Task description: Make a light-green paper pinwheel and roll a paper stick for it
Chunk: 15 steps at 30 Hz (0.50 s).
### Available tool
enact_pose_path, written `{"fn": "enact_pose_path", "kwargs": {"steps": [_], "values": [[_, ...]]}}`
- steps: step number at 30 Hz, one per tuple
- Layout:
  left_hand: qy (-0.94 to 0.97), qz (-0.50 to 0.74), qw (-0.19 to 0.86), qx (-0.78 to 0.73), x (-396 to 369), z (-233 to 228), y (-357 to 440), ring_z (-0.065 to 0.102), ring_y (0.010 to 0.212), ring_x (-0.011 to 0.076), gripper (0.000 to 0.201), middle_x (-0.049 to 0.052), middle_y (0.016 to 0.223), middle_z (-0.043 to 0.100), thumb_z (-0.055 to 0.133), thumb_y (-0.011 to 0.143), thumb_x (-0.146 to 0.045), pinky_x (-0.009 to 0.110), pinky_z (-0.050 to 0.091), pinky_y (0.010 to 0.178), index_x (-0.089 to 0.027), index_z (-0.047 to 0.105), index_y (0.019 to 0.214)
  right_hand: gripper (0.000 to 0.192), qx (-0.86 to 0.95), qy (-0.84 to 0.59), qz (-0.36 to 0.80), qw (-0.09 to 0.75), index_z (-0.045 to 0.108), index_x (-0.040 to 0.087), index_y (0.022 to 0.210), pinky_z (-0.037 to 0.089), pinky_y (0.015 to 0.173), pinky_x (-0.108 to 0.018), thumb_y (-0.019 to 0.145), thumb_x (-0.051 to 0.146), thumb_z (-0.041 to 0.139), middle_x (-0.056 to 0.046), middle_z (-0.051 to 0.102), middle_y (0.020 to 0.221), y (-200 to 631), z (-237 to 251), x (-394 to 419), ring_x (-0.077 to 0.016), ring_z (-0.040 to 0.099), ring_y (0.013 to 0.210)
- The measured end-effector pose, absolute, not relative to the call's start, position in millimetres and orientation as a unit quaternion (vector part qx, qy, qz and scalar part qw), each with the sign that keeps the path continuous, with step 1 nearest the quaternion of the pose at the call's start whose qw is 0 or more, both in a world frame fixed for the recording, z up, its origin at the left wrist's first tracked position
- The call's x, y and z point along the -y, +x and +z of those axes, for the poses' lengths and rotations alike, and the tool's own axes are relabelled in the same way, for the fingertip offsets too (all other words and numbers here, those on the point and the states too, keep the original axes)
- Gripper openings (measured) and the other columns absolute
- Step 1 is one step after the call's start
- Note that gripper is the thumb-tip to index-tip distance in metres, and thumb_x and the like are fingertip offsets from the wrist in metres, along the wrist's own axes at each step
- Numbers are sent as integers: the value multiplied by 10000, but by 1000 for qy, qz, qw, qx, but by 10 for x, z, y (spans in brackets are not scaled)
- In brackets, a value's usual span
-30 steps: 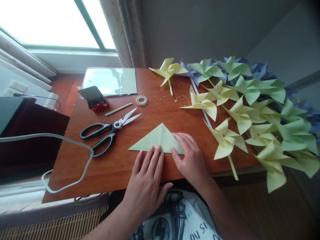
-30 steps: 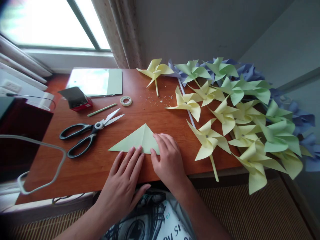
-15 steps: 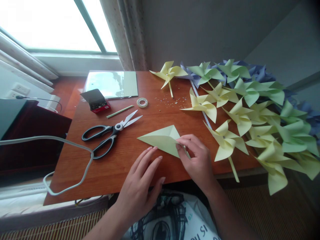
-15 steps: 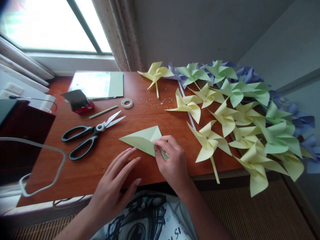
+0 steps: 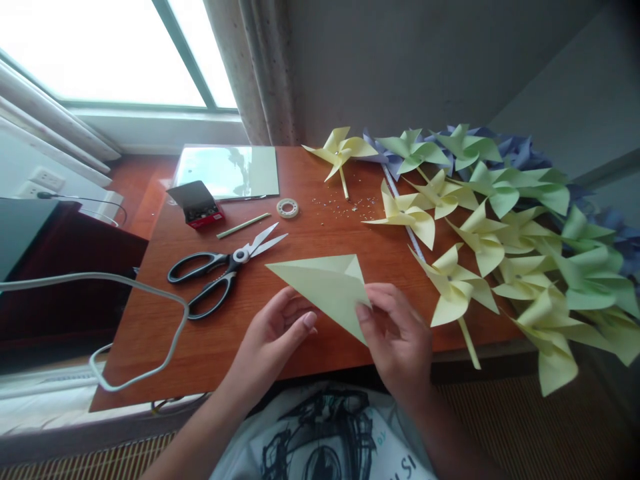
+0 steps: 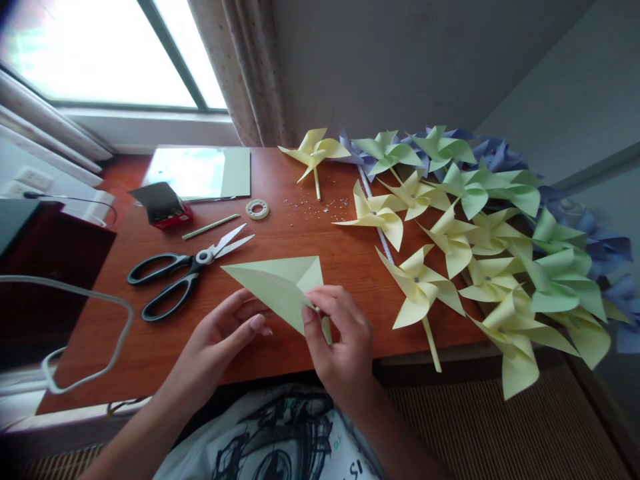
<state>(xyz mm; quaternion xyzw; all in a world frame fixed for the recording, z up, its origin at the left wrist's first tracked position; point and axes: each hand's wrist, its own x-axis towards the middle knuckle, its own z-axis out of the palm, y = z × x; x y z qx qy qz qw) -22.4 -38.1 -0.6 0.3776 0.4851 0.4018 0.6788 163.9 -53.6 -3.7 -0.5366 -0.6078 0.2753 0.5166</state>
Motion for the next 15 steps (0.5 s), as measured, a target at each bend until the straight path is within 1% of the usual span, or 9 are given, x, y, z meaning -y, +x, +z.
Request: {"fn": "enact_pose_path", "kwargs": {"steps": [3, 4, 6, 8, 10, 12, 13, 14, 15], "values": [[383, 406, 690, -460, 366, -16, -149, 714, 924, 189, 293, 100, 1083, 775, 754, 878, -303, 283, 569, 846, -156, 695, 1124, 142, 537, -552, 388, 507, 672, 215, 1088, 627, 725, -302, 966, 233, 601, -72, 729, 968, 1600, -77, 548, -208, 722, 862], [384, 407, 688, -462, 362, -17, -127, 712, 893, 182, 262, 89, 1037, 781, 763, 869, -306, 281, 567, 841, -155, 710, 1077, 147, 519, -549, 416, 507, 659, 214, 1098, 637, 724, -306, 971, 252, 595, -76, 737, 971, 1587, -92, 552, -211, 733, 852], [382, 411, 670, -486, 349, -12, -91, 704, 819, 173, 224, 65, 930, 778, 777, 852, -325, 253, 564, 753, -156, 728, 992, 164, 496, -541, 447, 512, 631, 215, 1123, 653, 748, -319, 971, 266, 597, -90, 752, 1015, 1573, -122, 557, -219, 754, 861], [379, 420, 643, -516, 325, -1, -66, 685, 750, 160, 215, 42, 844, 760, 788, 836, -345, 222, 536, 652, -160, 734, 932, 250, 497, -543, 445, 510, 594, 212, 1209, 660, 765, -330, 964, 259, 606, -115, 753, 1082, 1592, -147, 562, -230, 763, 897], [382, 429, 623, -530, 290, 7, -53, 671, 722, 151, 216, 31, 814, 747, 794, 826, -355, 216, 524, 634, -164, 737, 908, 391, 520, -568, 381, 512, 543, 216, 1337, 661, 782, -347, 954, 232, 620, -145, 718, 1188, 1652, -143, 574, -245, 745, 985], [393, 432, 612, -533, 253, 6, -45, 667, 720, 152, 217, 31, 811, 742, 795, 821, -360, 226, 528, 655, -164, 737, 890, 517, 564, -594, 236, 523, 514, 252, 1414, 650, 827, -394, 923, 169, 654, -146, 669, 1267, 1739, -96, 597, -262, 703, 1071], [399, 429, 610, -534, 236, 1, -41, 668, 725, 156, 218, 33, 812, 742, 797, 817, -362, 231, 529, 662, -164, 737, 882, 566, 592, -593, 148, 525, 522, 278, 1419, 637, 866, -432, 897, 123, 673, -134, 659, 1271, 1782, -57, 610, -270, 685, 1089], [404, 424, 611, -533, 222, -5, -37, 669, 731, 161, 219, 36, 815, 743, 800, 812, -362, 237, 530, 668, -164, 736, 876, 605, 627, -580, 65, 516, 544, 303, 1404, 618, 908, -469, 864, 75, 691, -113, 670, 1231, 1816, -10, 620, -278, 675, 1096], [410, 420, 613, -529, 209, -12, -30, 670, 739, 165, 217, 38, 823, 745, 802, 809, -360, 240, 529, 675, -164, 735, 873, 623, 669, -554, 10, 495, 569, 322, 1379, 600, 942, -496, 840, 35, 693, -95, 680, 1194, 1839, 39, 625, -283, 671, 1095]]}}
